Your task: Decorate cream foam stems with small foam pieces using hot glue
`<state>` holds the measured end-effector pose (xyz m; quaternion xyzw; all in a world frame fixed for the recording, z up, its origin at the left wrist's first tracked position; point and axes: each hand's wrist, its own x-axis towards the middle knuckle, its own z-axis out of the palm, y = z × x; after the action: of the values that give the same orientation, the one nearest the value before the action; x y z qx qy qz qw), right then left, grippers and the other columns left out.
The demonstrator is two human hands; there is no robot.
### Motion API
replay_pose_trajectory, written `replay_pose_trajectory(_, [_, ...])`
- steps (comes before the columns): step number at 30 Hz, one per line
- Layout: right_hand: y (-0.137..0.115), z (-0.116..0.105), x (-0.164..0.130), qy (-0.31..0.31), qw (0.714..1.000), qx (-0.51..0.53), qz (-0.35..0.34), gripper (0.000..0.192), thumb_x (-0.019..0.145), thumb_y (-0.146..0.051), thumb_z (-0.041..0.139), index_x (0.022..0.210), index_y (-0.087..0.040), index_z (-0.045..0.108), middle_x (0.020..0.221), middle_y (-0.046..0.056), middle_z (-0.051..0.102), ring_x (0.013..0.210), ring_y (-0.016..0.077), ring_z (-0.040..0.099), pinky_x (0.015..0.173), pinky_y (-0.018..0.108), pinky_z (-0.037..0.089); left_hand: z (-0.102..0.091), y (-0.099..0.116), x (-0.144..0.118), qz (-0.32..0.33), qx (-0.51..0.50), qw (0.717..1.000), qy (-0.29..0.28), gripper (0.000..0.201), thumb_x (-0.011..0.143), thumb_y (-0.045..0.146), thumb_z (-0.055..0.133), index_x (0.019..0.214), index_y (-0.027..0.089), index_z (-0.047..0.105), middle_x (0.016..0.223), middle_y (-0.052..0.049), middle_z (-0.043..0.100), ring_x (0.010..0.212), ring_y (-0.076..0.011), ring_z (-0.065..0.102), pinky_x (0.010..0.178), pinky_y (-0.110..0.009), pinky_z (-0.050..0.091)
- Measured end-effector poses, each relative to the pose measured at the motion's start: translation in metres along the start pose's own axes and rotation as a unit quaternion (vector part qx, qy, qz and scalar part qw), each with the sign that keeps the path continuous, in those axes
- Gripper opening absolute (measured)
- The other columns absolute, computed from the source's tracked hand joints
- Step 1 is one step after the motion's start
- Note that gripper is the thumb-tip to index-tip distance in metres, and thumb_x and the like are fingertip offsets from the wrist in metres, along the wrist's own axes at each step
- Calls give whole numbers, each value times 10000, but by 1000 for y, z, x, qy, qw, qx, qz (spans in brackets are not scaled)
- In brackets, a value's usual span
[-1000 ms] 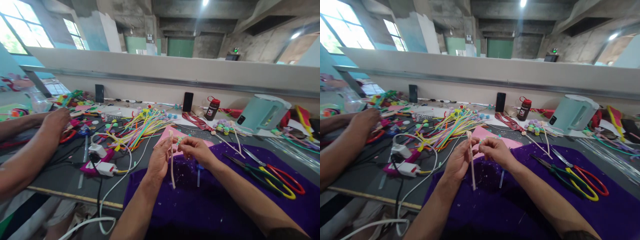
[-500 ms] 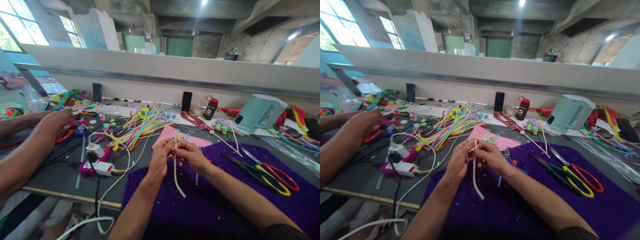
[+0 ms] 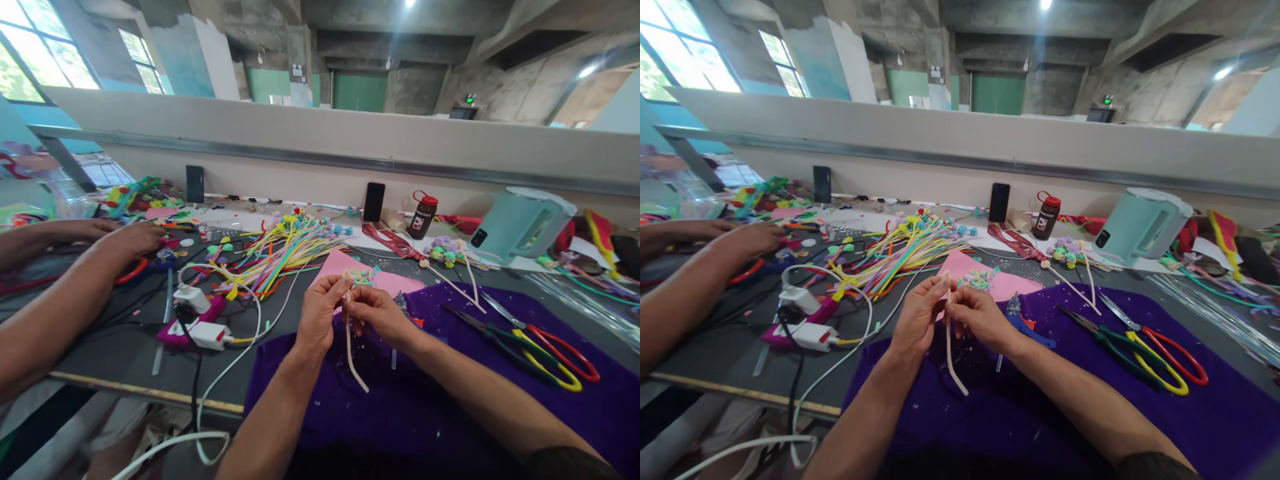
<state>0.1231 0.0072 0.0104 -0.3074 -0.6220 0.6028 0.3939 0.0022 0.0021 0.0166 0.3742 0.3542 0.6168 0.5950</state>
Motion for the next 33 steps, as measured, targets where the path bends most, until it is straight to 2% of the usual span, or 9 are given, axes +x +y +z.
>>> replay_pose_trajectory(5, [0,1,0,4,1000,2,5,202,752,-349,571,729,-173,474,622,-30,592,383,58,485,354,170,295,-2,-1,1,10,10,1000,3,201,640,312,684,664,128,608,559,35,542,477,-51,469,459,-173,350])
replay_pose_trajectory(13, [1,0,-1,-7,1000,18,3,171,761,-308,567,733,-169,472,637,-28,596,391,54,486,381,174,323,-4,0,2,4,18,1000,-16,193,663,313,666,685,128,618,515,35,527,422,-65,447,384,-183,323])
replay_pose_trajectory(19, [0,-1,1,-23,1000,-4,9,188,757,-333,565,724,-170,480,627,-35,582,404,56,485,392,175,334,-3,0,2,3,17,1000,-1,195,643,302,682,635,124,601,505,38,525,419,-53,441,406,-175,329])
replay_pose_trajectory(23, [-15,-21,5,-50,995,-89,10,182,709,-319,620,716,-144,570,635,-25,574,449,62,503,428,182,370,-4,1,2,13,39,999,9,192,620,290,701,639,123,609,561,20,570,491,-61,489,492,-178,373])
replay_pose_trajectory(26, [-31,-43,6,30,990,-132,-40,188,716,-322,621,743,-137,612,622,-15,579,457,58,488,423,176,355,-2,3,-1,-2,106,994,-15,219,618,319,699,653,120,614,554,5,583,473,-67,492,453,-171,338])
replay_pose_trajectory(28, [-40,-55,5,58,985,-147,-65,188,714,-321,629,769,-141,623,602,-20,573,456,58,479,415,173,341,1,3,-4,-14,160,986,-34,239,624,340,690,667,118,613,509,12,560,424,-60,464,409,-166,290])
replay_pose_trajectory(33, [-54,-61,-2,7,969,-226,-100,159,715,-275,637,789,-135,650,662,0,588,555,76,498,498,192,379,6,1,-5,13,259,965,-39,253,636,366,670,661,123,605,499,24,527,409,-56,430,409,-173,302])
